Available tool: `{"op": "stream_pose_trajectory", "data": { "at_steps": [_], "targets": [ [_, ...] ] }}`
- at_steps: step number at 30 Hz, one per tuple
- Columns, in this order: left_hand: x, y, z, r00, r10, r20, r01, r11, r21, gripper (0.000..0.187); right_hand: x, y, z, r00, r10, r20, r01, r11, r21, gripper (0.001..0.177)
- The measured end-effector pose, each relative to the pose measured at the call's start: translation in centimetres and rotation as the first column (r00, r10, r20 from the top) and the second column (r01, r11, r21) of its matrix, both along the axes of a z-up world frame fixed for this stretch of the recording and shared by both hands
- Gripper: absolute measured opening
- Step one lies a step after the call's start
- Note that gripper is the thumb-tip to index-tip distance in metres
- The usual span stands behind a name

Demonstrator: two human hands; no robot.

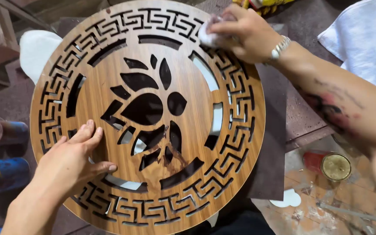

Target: Staining a laser-cut wooden plaque using a cloth.

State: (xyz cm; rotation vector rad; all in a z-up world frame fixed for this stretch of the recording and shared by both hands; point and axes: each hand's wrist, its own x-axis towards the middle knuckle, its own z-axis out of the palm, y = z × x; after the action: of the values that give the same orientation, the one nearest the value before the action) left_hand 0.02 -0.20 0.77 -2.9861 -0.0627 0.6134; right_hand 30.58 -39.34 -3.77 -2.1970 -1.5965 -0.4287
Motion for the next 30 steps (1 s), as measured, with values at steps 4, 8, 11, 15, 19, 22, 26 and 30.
{"op": "stream_pose_trajectory", "data": {
  "at_steps": [4,8,11,15,19,22,26,30],
  "targets": [
    [-0.2,0.6,0.2,0.992,-0.100,0.075,0.104,0.993,-0.055,0.113,-3.2,-1.3,0.0,0.994,-0.019,-0.106,0.023,0.999,0.041,0.026],
    [-0.7,-0.2,0.1,0.992,-0.064,0.107,0.071,0.996,-0.063,0.114,-16.0,-2.8,1.5,0.992,-0.121,-0.028,0.119,0.991,-0.064,0.027],
    [-0.8,-0.6,0.4,0.987,-0.100,0.125,0.107,0.993,-0.054,0.113,-25.8,-0.2,3.7,0.942,-0.245,-0.228,0.251,0.968,-0.004,0.033],
    [-0.9,-1.6,0.9,0.980,-0.123,0.156,0.130,0.991,-0.038,0.109,-34.0,4.3,3.9,0.914,-0.202,-0.352,0.246,0.966,0.084,0.029],
    [-0.4,-2.1,0.7,0.980,-0.124,0.156,0.128,0.992,-0.016,0.111,-33.0,3.9,3.0,0.922,-0.377,-0.088,0.365,0.922,-0.130,0.052],
    [-0.8,-2.0,0.1,0.961,-0.169,0.220,0.180,0.983,-0.031,0.105,-25.7,-0.1,0.6,0.898,-0.438,0.025,0.438,0.899,0.028,0.015],
    [-0.7,-3.3,0.8,0.963,-0.164,0.216,0.183,0.981,-0.069,0.109,-29.6,1.4,-0.1,0.802,-0.587,0.110,0.590,0.807,0.013,0.032],
    [-0.8,-3.9,2.0,0.994,-0.080,0.071,0.088,0.990,-0.109,0.097,-31.7,0.7,-2.6,0.858,-0.514,-0.004,0.514,0.857,-0.027,0.033]
  ]
}}
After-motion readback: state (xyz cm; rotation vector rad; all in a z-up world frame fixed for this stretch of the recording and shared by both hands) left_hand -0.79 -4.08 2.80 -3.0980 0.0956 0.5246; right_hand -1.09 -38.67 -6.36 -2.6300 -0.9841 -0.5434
